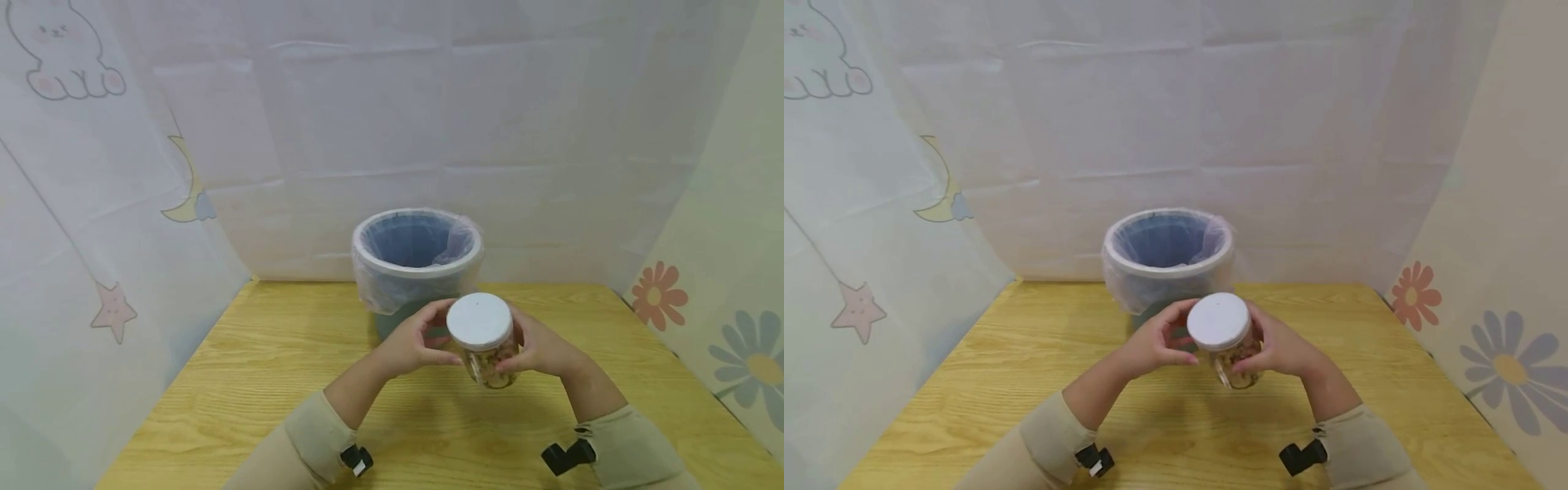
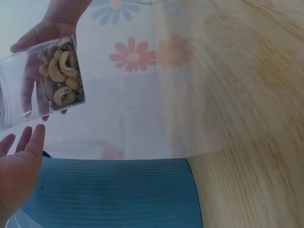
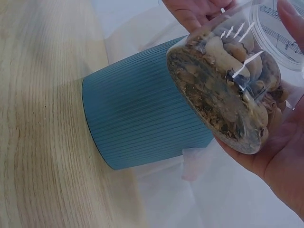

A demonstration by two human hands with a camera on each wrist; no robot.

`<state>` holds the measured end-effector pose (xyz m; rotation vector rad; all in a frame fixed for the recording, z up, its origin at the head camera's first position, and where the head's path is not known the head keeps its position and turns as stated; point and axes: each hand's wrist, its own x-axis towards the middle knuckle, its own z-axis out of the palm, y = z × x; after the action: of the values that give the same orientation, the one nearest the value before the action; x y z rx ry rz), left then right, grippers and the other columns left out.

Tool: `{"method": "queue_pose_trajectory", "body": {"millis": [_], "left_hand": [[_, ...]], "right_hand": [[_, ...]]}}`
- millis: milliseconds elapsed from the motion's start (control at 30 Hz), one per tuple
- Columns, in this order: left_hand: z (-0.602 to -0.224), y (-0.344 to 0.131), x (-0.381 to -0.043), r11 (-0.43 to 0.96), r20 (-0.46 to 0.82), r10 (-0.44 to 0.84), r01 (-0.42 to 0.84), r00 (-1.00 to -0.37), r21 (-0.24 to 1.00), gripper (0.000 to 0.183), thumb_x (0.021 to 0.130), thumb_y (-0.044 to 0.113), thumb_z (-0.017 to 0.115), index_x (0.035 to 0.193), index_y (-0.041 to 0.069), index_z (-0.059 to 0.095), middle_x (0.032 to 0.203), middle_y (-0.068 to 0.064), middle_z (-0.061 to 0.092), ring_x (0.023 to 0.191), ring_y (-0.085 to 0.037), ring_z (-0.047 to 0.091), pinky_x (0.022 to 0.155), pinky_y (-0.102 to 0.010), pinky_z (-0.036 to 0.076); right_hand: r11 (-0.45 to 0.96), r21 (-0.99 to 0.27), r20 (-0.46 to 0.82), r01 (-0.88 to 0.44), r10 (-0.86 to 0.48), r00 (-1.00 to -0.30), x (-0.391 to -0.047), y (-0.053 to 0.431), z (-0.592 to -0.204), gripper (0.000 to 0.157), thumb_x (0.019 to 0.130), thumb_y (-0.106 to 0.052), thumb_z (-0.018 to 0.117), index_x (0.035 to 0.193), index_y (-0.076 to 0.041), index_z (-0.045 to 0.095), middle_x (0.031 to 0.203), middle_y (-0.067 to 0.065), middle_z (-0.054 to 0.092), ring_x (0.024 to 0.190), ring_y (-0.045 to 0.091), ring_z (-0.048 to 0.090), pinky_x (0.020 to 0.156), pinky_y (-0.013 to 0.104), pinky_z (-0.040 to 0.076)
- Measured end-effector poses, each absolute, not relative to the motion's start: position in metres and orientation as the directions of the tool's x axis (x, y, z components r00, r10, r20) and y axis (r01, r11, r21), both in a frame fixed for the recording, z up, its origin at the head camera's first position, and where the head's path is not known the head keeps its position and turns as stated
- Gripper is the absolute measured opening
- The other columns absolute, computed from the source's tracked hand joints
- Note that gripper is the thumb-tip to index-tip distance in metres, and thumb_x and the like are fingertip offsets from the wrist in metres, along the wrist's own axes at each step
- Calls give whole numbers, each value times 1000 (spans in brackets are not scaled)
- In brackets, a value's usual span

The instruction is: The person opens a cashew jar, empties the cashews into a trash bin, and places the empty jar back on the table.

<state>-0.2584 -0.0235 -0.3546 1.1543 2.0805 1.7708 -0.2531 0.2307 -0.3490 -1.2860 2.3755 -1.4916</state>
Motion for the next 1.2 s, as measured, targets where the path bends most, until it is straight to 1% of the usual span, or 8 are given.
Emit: {"method": "queue_pose_trajectory", "body": {"millis": [167, 333, 600, 767, 867, 1000, 1067, 1200], "left_hand": [[-354, -27, -258, 11, 340, 652, 457, -677, 889, 88, 72, 2, 75, 144, 19, 26, 131, -2, 43, 119, -11, 43, 95, -27, 40], [-353, -29, -260, -48, 380, 665, 471, -643, 881, 92, 73, 4, 75, 146, 16, 19, 134, -7, 39, 124, -15, 40, 99, -30, 37], [-347, -31, -259, -143, 441, 665, 477, -602, 867, 103, 70, 29, 76, 147, 8, 10, 139, -18, 33, 127, -27, 36, 100, -39, 36], [-341, -29, -255, -190, 474, 682, 492, -557, 850, 107, 69, 36, 74, 146, 2, 7, 141, -25, 28, 128, -31, 34, 99, -36, 37], [-344, -26, -258, -213, 490, 684, 495, -540, 842, 106, 70, 36, 74, 146, 3, 8, 142, -23, 27, 127, -27, 35, 99, -32, 38], [-353, -23, -263, -189, 497, 675, 523, -545, 831, 104, 67, 46, 73, 146, 7, 17, 141, -17, 33, 123, -18, 40, 96, -29, 39], [-356, -22, -264, -172, 506, 665, 547, -549, 820, 104, 65, 51, 72, 145, 8, 21, 139, -15, 36, 121, -17, 42, 95, -29, 40], [-358, -20, -263, -177, 525, 649, 562, -550, 808, 101, 65, 53, 73, 143, 10, 25, 136, -13, 39, 120, -17, 43, 95, -32, 40]], "right_hand": [[190, -756, 360, -626, -678, -641, -254, 232, -348, 94, 67, 3, 76, 143, -8, 21, 128, 8, 42, 113, 13, 47, 87, 33, 44], [177, -755, 355, -631, -699, -621, -254, 231, -347, 95, 68, 2, 77, 143, -8, 20, 128, 11, 42, 113, 14, 48, 86, 34, 45], [156, -767, 350, -622, -712, -609, -255, 227, -344, 93, 69, 1, 76, 143, -9, 21, 127, 12, 43, 113, 16, 48, 86, 36, 46], [154, -768, 338, -622, -727, -598, -258, 226, -343, 92, 69, -2, 77, 143, -10, 24, 127, 11, 44, 112, 18, 49, 87, 36, 46], [165, -758, 334, -631, -732, -593, -258, 225, -342, 93, 68, -4, 78, 143, -10, 23, 128, 10, 43, 113, 17, 48, 89, 34, 45], [171, -751, 327, -637, -742, -585, -257, 222, -343, 94, 69, -4, 78, 144, -9, 21, 130, 9, 42, 115, 15, 47, 91, 31, 43], [169, -757, 322, -631, -745, -585, -257, 221, -343, 94, 69, -4, 78, 143, -9, 21, 130, 9, 41, 115, 15, 46, 91, 30, 42], [163, -770, 315, -617, -744, -589, -257, 219, -343, 93, 68, -5, 79, 143, -11, 23, 130, 10, 41, 115, 16, 46, 91, 31, 43]]}}
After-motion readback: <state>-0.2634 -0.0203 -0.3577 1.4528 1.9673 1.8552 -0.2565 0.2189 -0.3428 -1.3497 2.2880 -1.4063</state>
